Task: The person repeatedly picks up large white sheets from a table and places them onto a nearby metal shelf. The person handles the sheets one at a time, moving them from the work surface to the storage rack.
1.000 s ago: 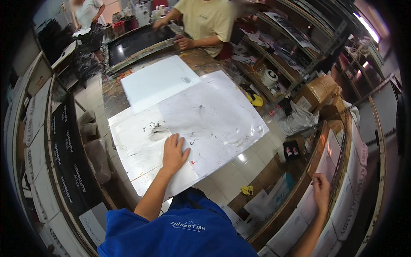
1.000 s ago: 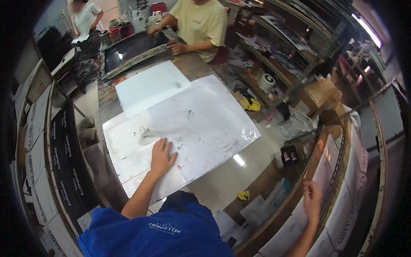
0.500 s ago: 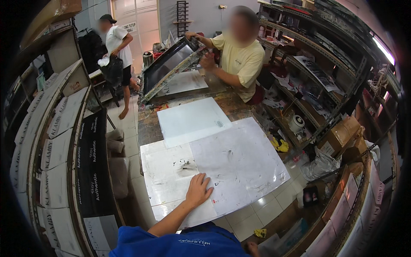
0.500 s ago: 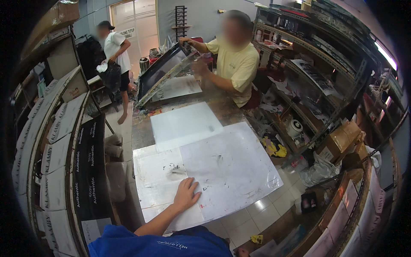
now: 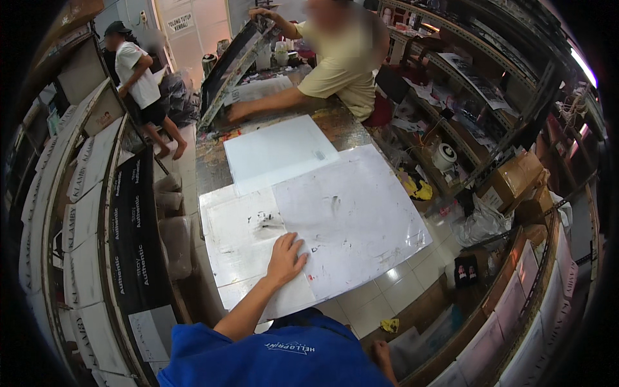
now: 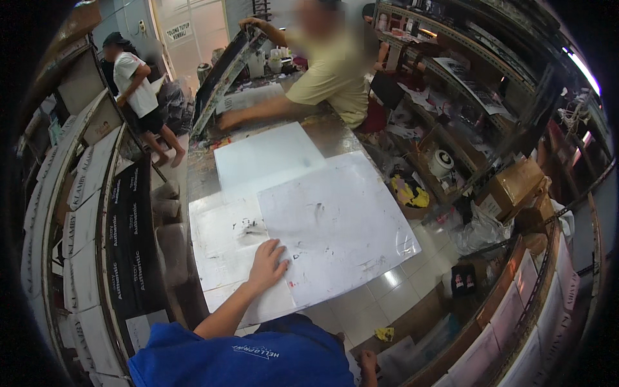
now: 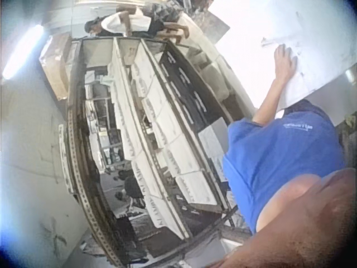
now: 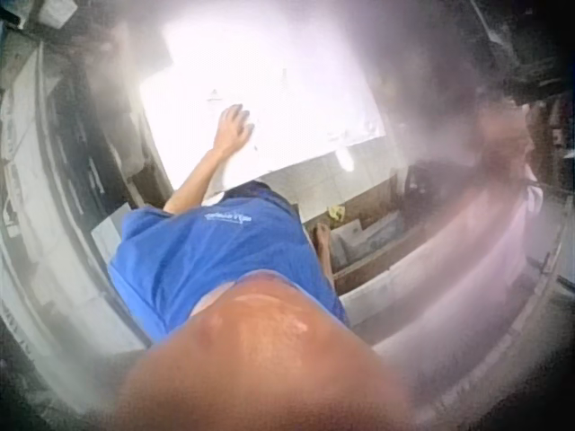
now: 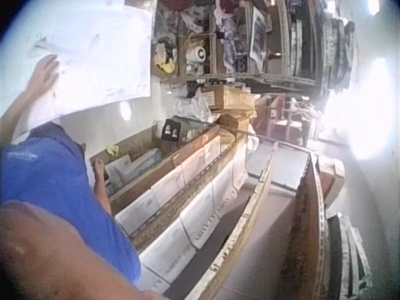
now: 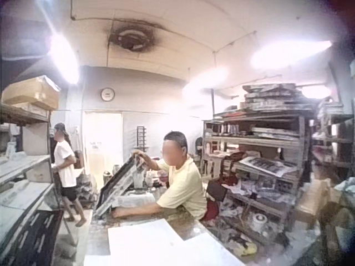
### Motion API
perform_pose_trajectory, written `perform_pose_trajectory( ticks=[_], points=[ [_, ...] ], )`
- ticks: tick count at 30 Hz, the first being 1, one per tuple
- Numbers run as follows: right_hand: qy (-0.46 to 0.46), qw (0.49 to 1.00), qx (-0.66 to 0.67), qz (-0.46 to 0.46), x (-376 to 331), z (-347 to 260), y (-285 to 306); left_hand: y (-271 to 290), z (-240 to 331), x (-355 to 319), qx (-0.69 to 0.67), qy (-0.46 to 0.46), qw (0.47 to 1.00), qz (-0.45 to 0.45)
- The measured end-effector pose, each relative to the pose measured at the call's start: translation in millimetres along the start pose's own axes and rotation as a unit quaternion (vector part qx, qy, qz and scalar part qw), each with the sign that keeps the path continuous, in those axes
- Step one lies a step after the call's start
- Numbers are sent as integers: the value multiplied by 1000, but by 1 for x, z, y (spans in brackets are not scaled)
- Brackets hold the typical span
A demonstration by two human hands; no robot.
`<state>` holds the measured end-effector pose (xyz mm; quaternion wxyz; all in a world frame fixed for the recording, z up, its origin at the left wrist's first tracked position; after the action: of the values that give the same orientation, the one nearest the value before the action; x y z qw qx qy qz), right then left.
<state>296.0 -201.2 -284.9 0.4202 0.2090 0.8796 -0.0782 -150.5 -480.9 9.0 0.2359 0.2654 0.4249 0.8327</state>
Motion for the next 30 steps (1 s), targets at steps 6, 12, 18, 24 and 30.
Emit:
perform_pose_trajectory(
  ticks=[6,12,18,24,30],
  points=[
    [57,995,-56,66,27,-24,-1,5,-15,-1,-112,37,993,0],
    [44,994,-86,43,32,4,25,33,-5,20,-154,64,984,57],
    [-41,998,-3,50,-5,23,10,58,43,58,10,-45,996,76],
    [-64,993,17,95,-38,7,-14,42,91,91,114,-151,981,33],
    [-56,989,52,130,-50,10,-14,2,116,97,146,-174,973,-45]
  ],
)
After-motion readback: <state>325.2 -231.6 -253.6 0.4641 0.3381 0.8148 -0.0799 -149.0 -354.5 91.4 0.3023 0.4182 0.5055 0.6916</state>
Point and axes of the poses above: each hand's wrist, its own x-axis towards the middle knuckle, its own y-axis out of the back of the hand, z = x × y, the point moved 7 cm from there along x, towards the middle knuckle, and after that the axes turned 14 degrees about -z, right-handed, at the moved point
